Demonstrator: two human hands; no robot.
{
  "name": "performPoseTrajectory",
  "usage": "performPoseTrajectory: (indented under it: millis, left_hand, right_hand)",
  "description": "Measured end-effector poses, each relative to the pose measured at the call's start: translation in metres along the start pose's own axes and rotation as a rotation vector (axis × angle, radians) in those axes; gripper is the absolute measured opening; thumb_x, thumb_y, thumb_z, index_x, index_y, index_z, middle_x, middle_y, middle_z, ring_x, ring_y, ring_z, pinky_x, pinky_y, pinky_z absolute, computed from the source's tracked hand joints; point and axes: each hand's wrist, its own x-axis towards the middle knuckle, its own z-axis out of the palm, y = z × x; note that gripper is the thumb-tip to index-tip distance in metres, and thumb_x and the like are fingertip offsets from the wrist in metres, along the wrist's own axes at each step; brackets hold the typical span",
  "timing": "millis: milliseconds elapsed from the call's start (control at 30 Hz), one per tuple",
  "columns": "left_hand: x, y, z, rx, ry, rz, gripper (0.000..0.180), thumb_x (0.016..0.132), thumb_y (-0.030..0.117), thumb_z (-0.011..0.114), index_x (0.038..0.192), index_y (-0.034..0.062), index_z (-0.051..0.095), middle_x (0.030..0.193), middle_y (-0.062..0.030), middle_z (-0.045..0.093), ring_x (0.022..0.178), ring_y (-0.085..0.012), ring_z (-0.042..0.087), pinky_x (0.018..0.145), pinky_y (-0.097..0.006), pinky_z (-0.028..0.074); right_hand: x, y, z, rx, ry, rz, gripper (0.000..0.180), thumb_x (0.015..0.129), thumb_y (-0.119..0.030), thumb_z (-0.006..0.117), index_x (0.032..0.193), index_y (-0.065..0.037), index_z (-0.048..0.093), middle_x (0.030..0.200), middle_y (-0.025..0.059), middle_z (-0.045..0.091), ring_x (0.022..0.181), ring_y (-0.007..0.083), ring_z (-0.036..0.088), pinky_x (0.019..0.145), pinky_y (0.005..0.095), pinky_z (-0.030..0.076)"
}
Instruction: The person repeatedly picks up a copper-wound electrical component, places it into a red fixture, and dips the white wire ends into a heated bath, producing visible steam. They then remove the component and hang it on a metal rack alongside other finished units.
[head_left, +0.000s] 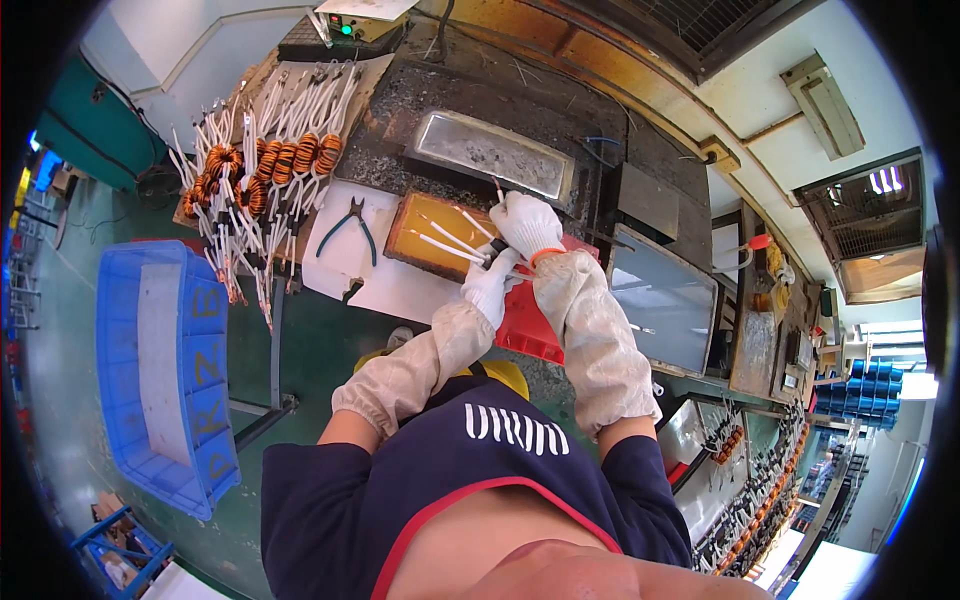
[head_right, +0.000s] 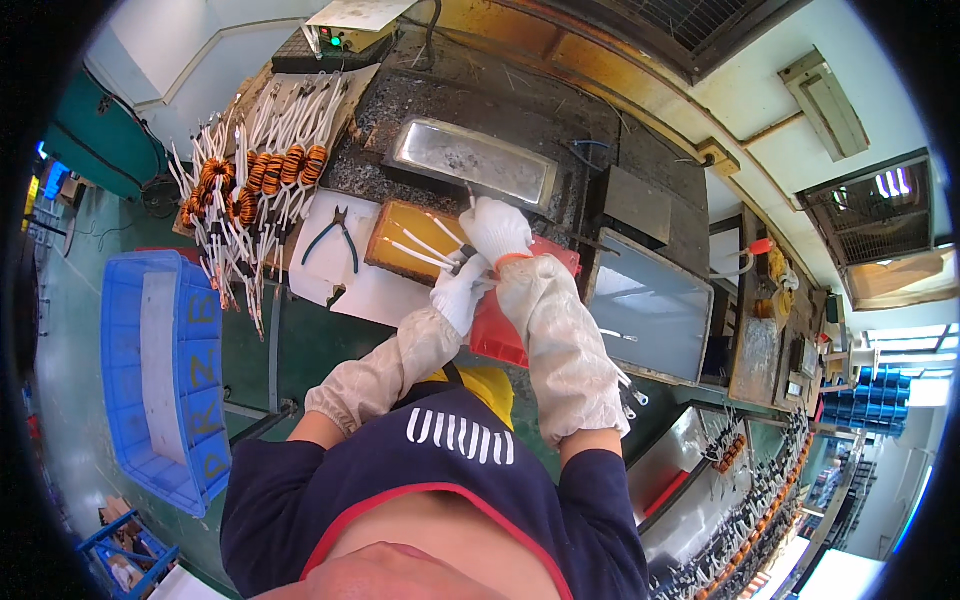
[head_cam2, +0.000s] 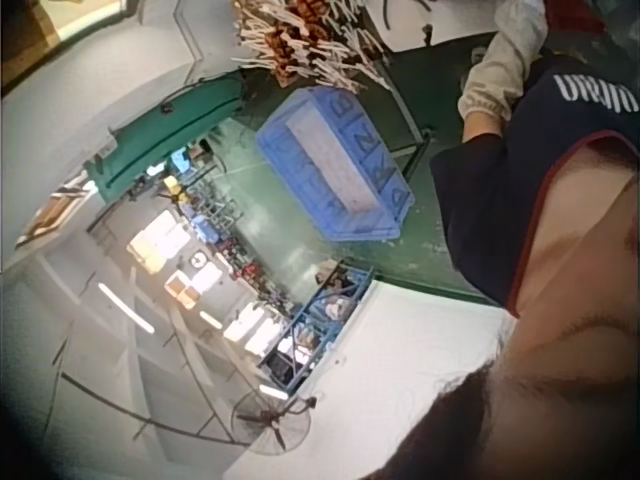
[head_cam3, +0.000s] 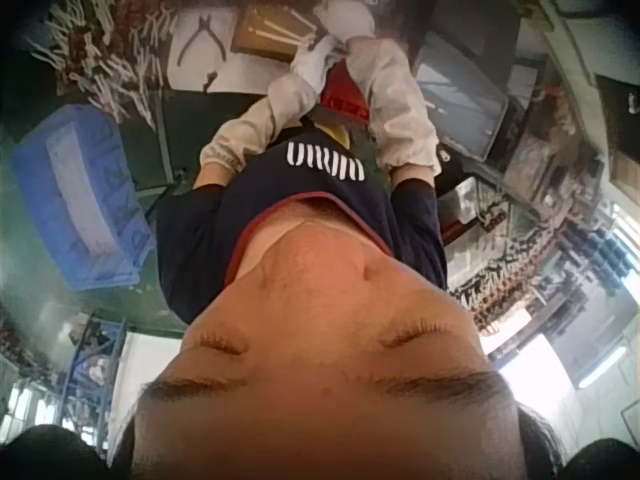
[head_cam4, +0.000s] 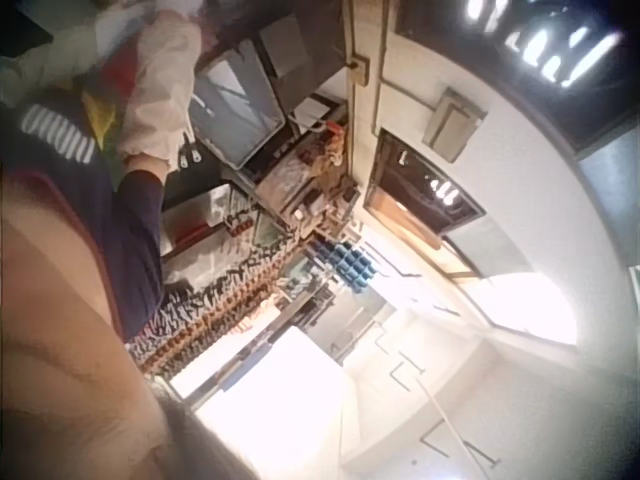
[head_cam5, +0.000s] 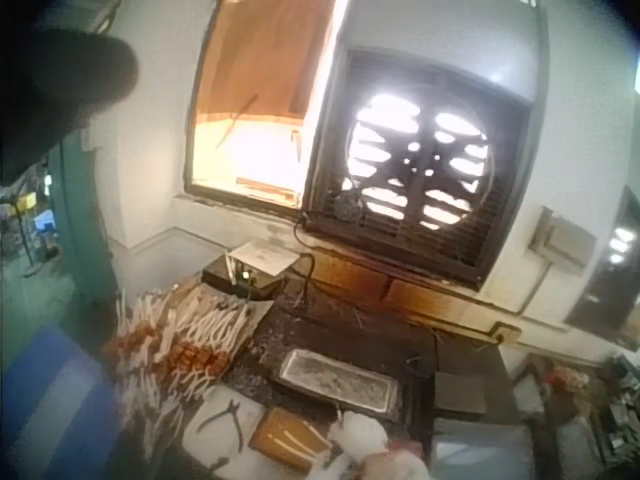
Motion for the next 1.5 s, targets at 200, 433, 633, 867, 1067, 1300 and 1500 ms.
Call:
performPoseTrajectory:
  millis: [200,433,633,867,1067,1300,1500]
  left_hand:
    - [0.000,0.003,0.000,-0.012,-0.045,0.025,0.020,0.092,0.019,0.068,0.109,0.0128,0.060,0.086,-0.0012,0.062,0.071,-0.0117,0.058,0.062,-0.027,0.047]
    - [0.003,0.003,-0.010,-0.080,-0.123,-0.051,0.025,0.093,0.022,0.068,0.114,0.0111,0.060,0.096,-0.0032,0.066,0.082,-0.0134,0.063,0.074,-0.027,0.051]
    - [-0.010,0.012,-0.023,-0.142,-0.136,-0.134,0.022,0.096,0.021,0.066,0.115,0.0114,0.059,0.105,-0.0012,0.067,0.087,-0.0116,0.064,0.080,-0.028,0.055]
    - [-0.016,0.015,-0.020,-0.184,-0.110,-0.158,0.016,0.098,0.020,0.063,0.110,0.0099,0.061,0.100,-0.0019,0.067,0.085,-0.0120,0.065,0.078,-0.028,0.057]
    - [-0.002,0.007,-0.033,-0.249,-0.093,-0.235,0.012,0.098,0.019,0.064,0.106,0.0108,0.064,0.097,-0.0018,0.068,0.086,-0.0135,0.065,0.078,-0.030,0.057]
    - [-0.001,0.010,-0.035,-0.295,-0.084,-0.256,0.012,0.097,0.020,0.064,0.105,0.0103,0.063,0.093,-0.0024,0.068,0.081,-0.0126,0.066,0.075,-0.028,0.059]
    - [0.001,0.013,-0.035,-0.280,-0.068,-0.259,0.014,0.098,0.020,0.064,0.105,0.0089,0.062,0.092,-0.0027,0.068,0.077,-0.0118,0.066,0.073,-0.026,0.060]
  right_hand:
    - [-0.011,-0.002,-0.010,0.108,-0.016,-0.069,0.034,0.088,-0.036,0.055,0.096,-0.005,0.069,0.094,0.0213,0.070,0.090,0.0416,0.068,0.082,0.0499,0.053]
    - [-0.083,0.042,-0.049,0.205,0.142,-0.185,0.035,0.089,-0.037,0.061,0.111,-0.011,0.064,0.109,0.0159,0.065,0.097,0.0369,0.065,0.084,0.0450,0.052]
    - [-0.167,0.092,-0.052,0.265,0.139,-0.191,0.057,0.083,-0.028,0.072,0.135,-0.016,0.053,0.118,0.0146,0.062,0.110,0.0364,0.061,0.092,0.0433,0.051]
    - [-0.174,0.099,-0.019,0.255,0.158,-0.147,0.058,0.083,-0.015,0.068,0.138,-0.025,0.050,0.115,0.0161,0.059,0.094,0.0397,0.066,0.077,0.0454,0.056]
    - [-0.166,0.086,-0.039,0.104,0.046,-0.144,0.057,0.083,-0.016,0.066,0.136,-0.029,0.050,0.113,0.0170,0.059,0.092,0.0397,0.066,0.076,0.0470,0.056]
    - [-0.159,0.076,-0.048,0.030,-0.003,-0.135,0.056,0.083,-0.016,0.064,0.135,-0.030,0.049,0.113,0.0189,0.059,0.090,0.0412,0.066,0.075,0.0479,0.056]
    - [-0.156,0.072,-0.050,0.015,-0.011,-0.127,0.054,0.083,-0.017,0.063,0.134,-0.030,0.050,0.108,0.0182,0.060,0.087,0.0410,0.066,0.073,0.0488,0.055]
